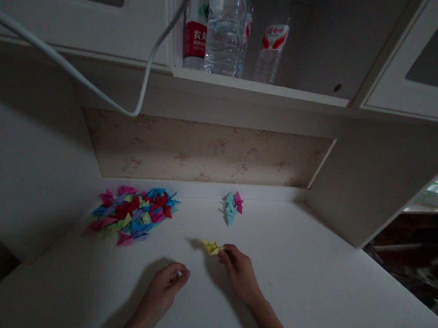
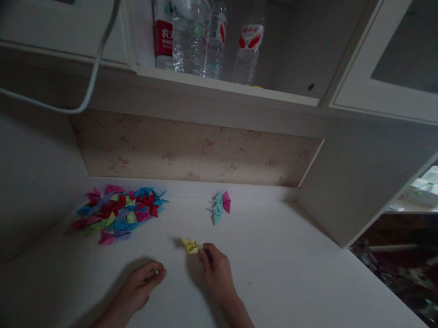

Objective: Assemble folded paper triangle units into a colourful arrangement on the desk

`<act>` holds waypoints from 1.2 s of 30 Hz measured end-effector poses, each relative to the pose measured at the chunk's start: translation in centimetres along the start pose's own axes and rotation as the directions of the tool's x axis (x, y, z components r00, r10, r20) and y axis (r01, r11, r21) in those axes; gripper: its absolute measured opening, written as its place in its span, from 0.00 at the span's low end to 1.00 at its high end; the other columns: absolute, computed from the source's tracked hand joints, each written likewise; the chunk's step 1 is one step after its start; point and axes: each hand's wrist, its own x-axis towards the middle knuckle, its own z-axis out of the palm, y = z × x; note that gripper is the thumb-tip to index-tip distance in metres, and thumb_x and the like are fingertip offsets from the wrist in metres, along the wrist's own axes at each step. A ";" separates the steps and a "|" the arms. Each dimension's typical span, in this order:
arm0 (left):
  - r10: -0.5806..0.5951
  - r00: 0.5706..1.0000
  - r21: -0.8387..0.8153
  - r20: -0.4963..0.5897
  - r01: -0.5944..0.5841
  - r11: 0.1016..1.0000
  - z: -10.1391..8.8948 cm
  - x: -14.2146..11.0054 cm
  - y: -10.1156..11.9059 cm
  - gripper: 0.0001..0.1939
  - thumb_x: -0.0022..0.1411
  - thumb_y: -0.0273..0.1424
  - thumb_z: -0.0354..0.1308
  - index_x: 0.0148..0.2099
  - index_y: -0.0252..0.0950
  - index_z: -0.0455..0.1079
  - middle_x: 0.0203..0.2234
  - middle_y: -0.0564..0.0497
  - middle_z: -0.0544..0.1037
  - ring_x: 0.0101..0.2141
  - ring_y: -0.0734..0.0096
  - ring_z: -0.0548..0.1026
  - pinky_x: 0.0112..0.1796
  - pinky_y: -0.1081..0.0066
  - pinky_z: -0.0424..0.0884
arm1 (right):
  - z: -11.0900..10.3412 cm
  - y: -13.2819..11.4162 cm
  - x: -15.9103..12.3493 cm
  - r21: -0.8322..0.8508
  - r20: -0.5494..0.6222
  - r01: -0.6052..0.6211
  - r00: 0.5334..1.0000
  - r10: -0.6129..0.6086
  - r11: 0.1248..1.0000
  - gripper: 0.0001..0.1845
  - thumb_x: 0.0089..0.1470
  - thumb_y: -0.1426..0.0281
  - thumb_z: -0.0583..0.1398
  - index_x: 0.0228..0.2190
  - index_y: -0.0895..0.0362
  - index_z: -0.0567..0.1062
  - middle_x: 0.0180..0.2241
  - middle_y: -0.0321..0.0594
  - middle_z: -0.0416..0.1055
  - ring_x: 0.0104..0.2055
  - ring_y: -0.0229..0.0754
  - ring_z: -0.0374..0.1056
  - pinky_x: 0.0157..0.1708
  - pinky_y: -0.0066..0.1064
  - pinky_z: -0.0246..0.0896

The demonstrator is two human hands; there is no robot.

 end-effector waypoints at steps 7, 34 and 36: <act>0.049 0.997 0.078 0.052 -0.053 0.996 0.4 -0.5 0.6 0.24 0.52 0.52 0.57 0.31 0.34 0.70 0.18 0.59 0.60 0.22 0.74 0.59 0.25 0.74 0.52 | -4.8 5.1 4.2 -0.453 -0.008 -0.076 0.997 0.081 0.888 0.16 0.58 0.63 0.51 0.37 0.56 0.76 0.34 0.42 0.76 0.33 0.43 0.70 0.35 0.30 0.62; 0.109 0.993 0.151 0.053 -0.116 0.982 0.9 -1.1 0.6 0.14 0.60 0.40 0.54 0.32 0.34 0.70 0.18 0.59 0.56 0.22 0.75 0.56 0.24 0.74 0.49 | -8.9 9.4 8.1 -0.602 -0.021 -0.145 0.986 0.167 0.785 0.20 0.54 0.67 0.51 0.44 0.55 0.77 0.42 0.45 0.75 0.42 0.46 0.71 0.44 0.32 0.62; 0.102 0.993 0.144 0.053 -0.109 0.984 0.8 -1.3 0.7 0.14 0.60 0.40 0.54 0.32 0.34 0.70 0.18 0.60 0.55 0.21 0.75 0.56 0.24 0.74 0.49 | -9.3 9.4 7.2 -0.593 -0.056 -0.178 0.982 0.180 0.785 0.21 0.54 0.66 0.50 0.45 0.55 0.75 0.41 0.45 0.76 0.40 0.46 0.72 0.41 0.32 0.64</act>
